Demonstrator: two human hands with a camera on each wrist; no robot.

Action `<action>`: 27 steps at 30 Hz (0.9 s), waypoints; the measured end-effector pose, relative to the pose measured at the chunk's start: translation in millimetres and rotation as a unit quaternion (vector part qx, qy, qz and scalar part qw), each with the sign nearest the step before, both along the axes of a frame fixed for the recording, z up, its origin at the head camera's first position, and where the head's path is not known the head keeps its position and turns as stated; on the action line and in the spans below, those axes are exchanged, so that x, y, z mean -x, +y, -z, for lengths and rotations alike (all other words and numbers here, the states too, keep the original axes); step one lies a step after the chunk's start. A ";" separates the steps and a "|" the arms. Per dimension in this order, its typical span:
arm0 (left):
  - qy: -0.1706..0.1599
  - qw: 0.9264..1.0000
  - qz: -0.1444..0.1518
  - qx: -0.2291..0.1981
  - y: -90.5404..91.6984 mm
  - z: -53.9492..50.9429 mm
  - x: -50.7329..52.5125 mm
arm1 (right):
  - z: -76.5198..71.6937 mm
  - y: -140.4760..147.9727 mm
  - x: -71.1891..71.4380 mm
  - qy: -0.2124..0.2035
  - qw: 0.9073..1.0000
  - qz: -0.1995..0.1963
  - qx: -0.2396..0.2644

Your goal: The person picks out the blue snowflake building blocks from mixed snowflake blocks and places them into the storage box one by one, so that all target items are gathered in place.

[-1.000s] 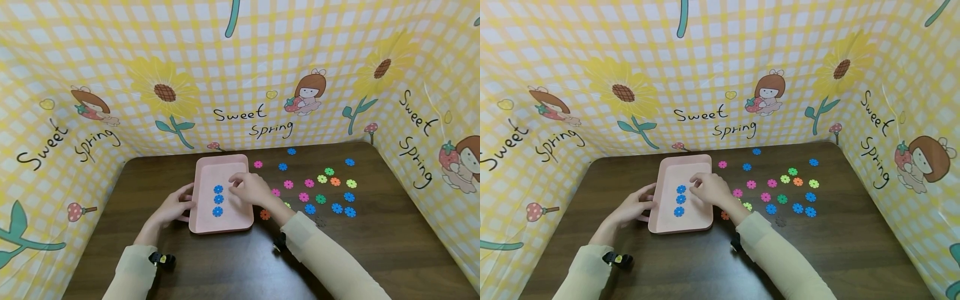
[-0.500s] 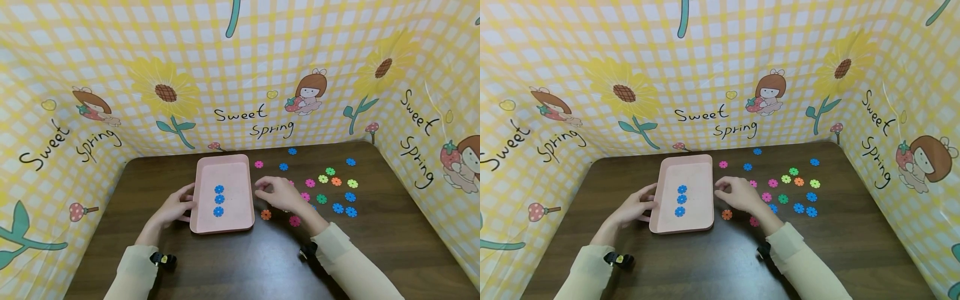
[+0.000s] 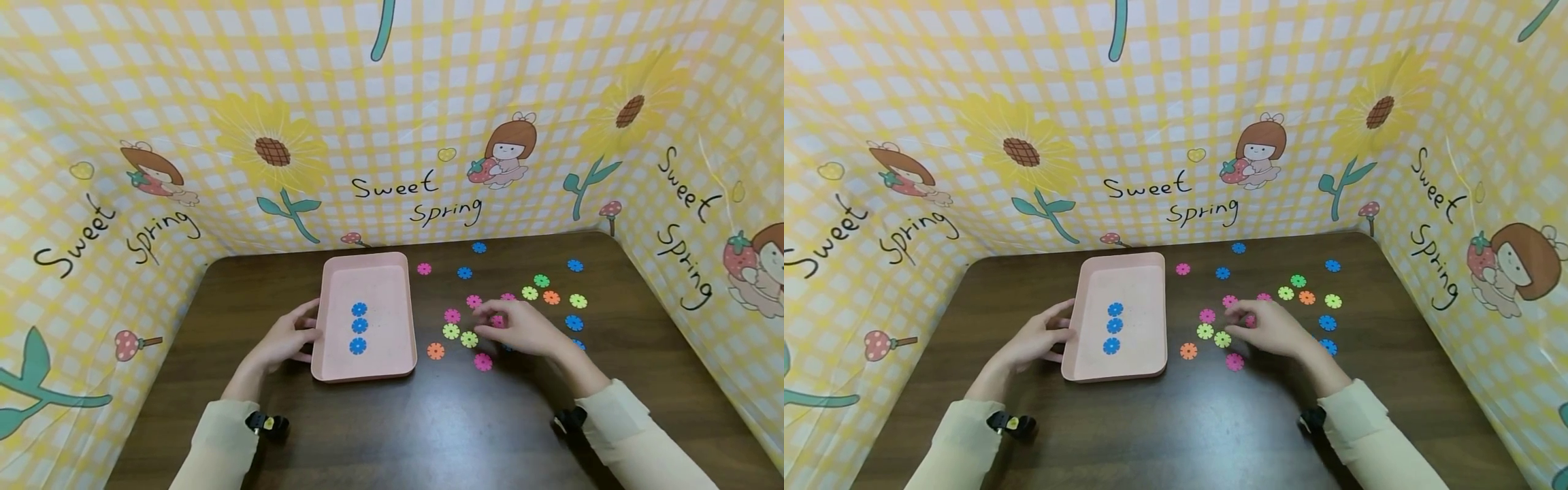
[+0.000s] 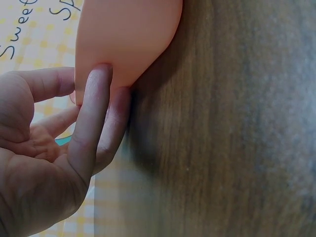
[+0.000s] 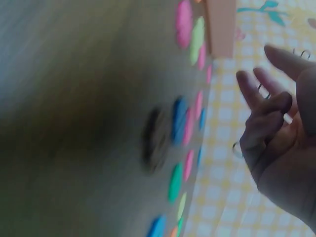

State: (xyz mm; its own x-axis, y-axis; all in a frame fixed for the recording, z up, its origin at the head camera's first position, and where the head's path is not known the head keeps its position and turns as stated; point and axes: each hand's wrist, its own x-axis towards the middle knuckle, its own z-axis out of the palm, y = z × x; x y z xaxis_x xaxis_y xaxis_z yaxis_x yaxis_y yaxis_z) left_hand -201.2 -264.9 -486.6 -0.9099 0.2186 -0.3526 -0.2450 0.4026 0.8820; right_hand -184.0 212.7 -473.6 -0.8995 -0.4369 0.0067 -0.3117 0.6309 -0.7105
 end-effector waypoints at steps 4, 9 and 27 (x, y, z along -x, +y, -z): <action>-0.001 1.000 0.002 0.001 0.8 -0.4 0.5 | 7.0 24.6 -5.8 -0.015 1.000 -0.006 -0.014; -0.004 1.000 -0.001 0.002 0.4 -0.4 0.8 | 14.2 47.0 -10.8 -0.023 0.999 0.006 -0.029; -0.004 1.000 -0.008 0.006 0.0 0.4 0.6 | 24.0 56.9 -6.9 0.027 0.993 -0.018 -0.117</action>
State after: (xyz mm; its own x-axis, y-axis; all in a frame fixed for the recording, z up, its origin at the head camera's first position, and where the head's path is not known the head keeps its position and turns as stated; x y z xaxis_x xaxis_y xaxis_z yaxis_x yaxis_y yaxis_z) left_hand -201.8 -264.9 -487.0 -0.9108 0.1986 -0.3619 -0.2583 0.4097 0.8749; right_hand -177.1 269.6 -497.6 -0.8848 -0.4632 -0.0506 -0.3703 0.7648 -0.5272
